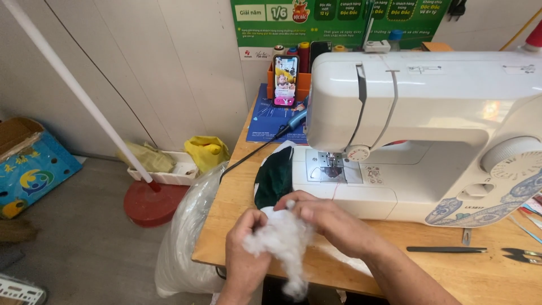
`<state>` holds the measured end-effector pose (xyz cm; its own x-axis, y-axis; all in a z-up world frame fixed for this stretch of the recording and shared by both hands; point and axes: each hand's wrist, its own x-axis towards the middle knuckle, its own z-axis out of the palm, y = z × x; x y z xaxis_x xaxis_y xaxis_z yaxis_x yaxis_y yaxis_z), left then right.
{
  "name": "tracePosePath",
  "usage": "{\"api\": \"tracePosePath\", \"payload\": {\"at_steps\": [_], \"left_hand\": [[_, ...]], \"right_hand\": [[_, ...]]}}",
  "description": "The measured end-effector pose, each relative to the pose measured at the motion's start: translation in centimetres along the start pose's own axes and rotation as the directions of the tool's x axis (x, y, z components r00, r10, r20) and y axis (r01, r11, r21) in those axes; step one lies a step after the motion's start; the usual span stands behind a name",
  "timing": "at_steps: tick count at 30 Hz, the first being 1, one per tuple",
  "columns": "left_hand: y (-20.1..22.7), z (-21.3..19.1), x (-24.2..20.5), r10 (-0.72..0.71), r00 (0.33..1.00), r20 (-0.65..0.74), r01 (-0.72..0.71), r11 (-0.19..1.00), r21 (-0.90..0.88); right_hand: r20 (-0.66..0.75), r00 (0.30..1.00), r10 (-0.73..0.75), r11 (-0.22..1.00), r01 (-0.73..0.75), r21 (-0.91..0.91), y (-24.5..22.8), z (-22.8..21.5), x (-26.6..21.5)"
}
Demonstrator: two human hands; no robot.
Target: The person stuffs a fabric fish-shaped toy with synthetic filling by hand, then pushes the filling into the tail and fins.
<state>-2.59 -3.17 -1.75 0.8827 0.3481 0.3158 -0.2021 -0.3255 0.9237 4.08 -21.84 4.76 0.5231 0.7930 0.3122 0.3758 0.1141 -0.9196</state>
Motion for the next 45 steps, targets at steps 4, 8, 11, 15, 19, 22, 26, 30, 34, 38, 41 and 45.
{"api": "tracePosePath", "payload": {"at_steps": [4, 8, 11, 15, 19, 22, 26, 30, 34, 38, 41, 45], "left_hand": [[0.3, 0.3, 0.1, 0.248, 0.967, 0.052, -0.252, 0.927, 0.276], [2.0, -0.1, 0.5, 0.346, 0.931, 0.116, -0.364, 0.888, 0.281], [2.9, -0.6, 0.6, 0.239, 0.946, 0.219, -0.295, 0.916, 0.272], [2.4, -0.3, 0.3, 0.341, 0.898, 0.277, -0.405, 0.886, 0.224], [1.7, 0.4, 0.1, 0.367, 0.894, 0.256, -0.406, 0.906, 0.119], [1.4, 0.7, 0.3, 0.349, 0.898, 0.269, -0.382, 0.921, 0.078], [0.5, 0.8, 0.8, 0.319, 0.901, 0.295, -0.37, 0.919, 0.138], [-0.9, 1.4, 1.0, 0.343, 0.918, 0.198, -0.384, 0.894, 0.232], [-1.3, 2.0, 1.2, 0.294, 0.942, 0.165, -0.331, 0.9, 0.283], [-1.1, 2.6, 1.4, 0.403, 0.903, 0.15, -0.43, 0.863, 0.264], [-1.0, 2.2, 1.4, 0.229, 0.961, 0.154, -0.261, 0.934, 0.245], [-2.3, 1.4, 2.0, 0.127, 0.974, 0.189, -0.163, 0.968, 0.193]], "right_hand": [[-0.247, 0.944, 0.219, 0.971, -0.185, 0.152, 1.9, 0.3, 0.0], [-0.374, 0.856, 0.357, 0.934, -0.333, 0.13, 1.8, 0.6, 0.4], [-0.404, 0.851, 0.336, 0.936, -0.348, 0.046, 2.0, 0.9, 0.5], [-0.433, 0.867, 0.245, 0.938, -0.326, -0.122, 2.4, 1.4, 0.6], [-0.466, 0.884, 0.018, 0.87, -0.244, -0.429, 4.1, 2.0, 0.4], [-0.468, 0.883, -0.018, 0.787, -0.276, -0.552, 4.3, 1.9, 0.3], [-0.477, 0.865, 0.153, 0.683, -0.441, -0.582, 2.1, 1.6, 0.8], [-0.358, 0.896, 0.265, 0.722, -0.43, -0.542, 0.1, 1.1, 0.2], [-0.349, 0.931, 0.104, 0.845, -0.268, -0.464, 0.3, 1.0, -0.2], [-0.401, 0.907, -0.129, 0.835, -0.119, -0.537, 1.0, 1.1, -0.1], [-0.317, 0.943, -0.103, 0.773, -0.125, -0.622, 1.9, 0.6, -0.7], [-0.2, 0.965, -0.17, 0.69, -0.028, -0.723, 3.1, 0.2, -1.0]]}}
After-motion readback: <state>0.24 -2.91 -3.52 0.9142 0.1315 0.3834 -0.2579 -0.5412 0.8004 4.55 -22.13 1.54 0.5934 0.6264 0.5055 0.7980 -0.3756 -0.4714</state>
